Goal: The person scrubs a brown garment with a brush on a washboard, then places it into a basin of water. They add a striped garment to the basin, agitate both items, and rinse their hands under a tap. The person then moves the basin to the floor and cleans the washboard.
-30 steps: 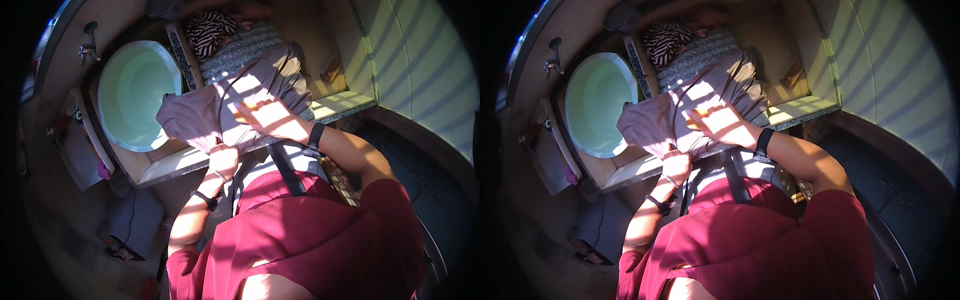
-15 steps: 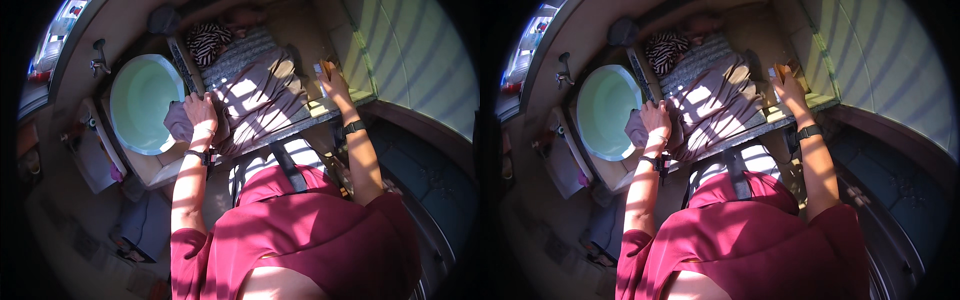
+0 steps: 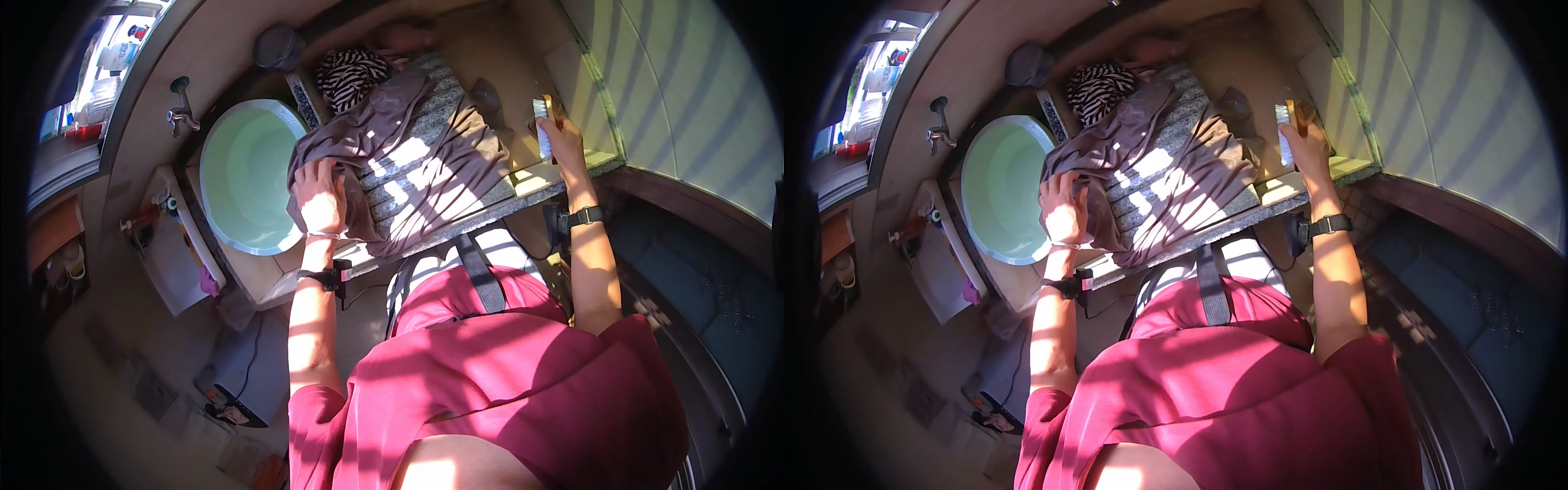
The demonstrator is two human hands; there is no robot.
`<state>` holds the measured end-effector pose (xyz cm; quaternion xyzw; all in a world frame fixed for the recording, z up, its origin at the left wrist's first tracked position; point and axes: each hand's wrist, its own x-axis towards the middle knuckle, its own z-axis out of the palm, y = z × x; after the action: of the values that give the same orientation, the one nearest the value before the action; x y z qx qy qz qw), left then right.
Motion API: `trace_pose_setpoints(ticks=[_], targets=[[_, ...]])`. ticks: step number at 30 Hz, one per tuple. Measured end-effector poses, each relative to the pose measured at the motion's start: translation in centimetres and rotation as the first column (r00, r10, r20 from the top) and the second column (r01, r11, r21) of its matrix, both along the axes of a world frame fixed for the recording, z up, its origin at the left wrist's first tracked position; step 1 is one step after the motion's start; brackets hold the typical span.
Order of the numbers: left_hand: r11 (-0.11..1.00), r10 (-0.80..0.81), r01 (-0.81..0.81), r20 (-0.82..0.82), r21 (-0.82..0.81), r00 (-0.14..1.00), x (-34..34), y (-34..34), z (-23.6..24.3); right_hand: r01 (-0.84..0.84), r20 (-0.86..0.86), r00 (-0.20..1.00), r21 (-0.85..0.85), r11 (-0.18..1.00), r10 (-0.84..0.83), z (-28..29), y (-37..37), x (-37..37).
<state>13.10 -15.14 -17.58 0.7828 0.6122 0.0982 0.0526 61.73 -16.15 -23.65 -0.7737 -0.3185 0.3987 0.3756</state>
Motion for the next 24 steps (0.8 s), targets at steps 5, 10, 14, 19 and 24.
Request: trace_pose_setpoints(ticks=[5,10,14,19,24], targets=[[0.937,0.256,-0.318,-0.334,-0.144,0.907,5.5,-0.4,-3.2,-0.023,-0.261,0.965,-0.033,0.999,0.014,3.8,3.5,-3.2],[0.935,0.283,-0.337,-0.342,-0.109,0.896,4.8,-1.9,-5.2,-0.264,-0.187,0.949,-0.039,0.964,0.252,1.2,9.6,-6.8],[0.905,0.373,-0.392,-0.136,-0.163,0.918,4.5,-4.9,-4.0,-0.438,-0.232,0.887,-0.150,0.886,0.399,-2.1,15.3,-13.2],[0.813,0.582,-0.581,0.058,-0.024,0.811,1.5,-8.8,-0.5,-0.680,-0.144,0.726,-0.294,0.671,0.673,-4.9,17.6,-16.9],[0.695,0.685,-0.719,0.299,0.008,0.665,-2.7,-13.4,2.2,-0.657,-0.279,0.750,-0.210,0.724,0.600,-5.1,16.9,-16.7]])
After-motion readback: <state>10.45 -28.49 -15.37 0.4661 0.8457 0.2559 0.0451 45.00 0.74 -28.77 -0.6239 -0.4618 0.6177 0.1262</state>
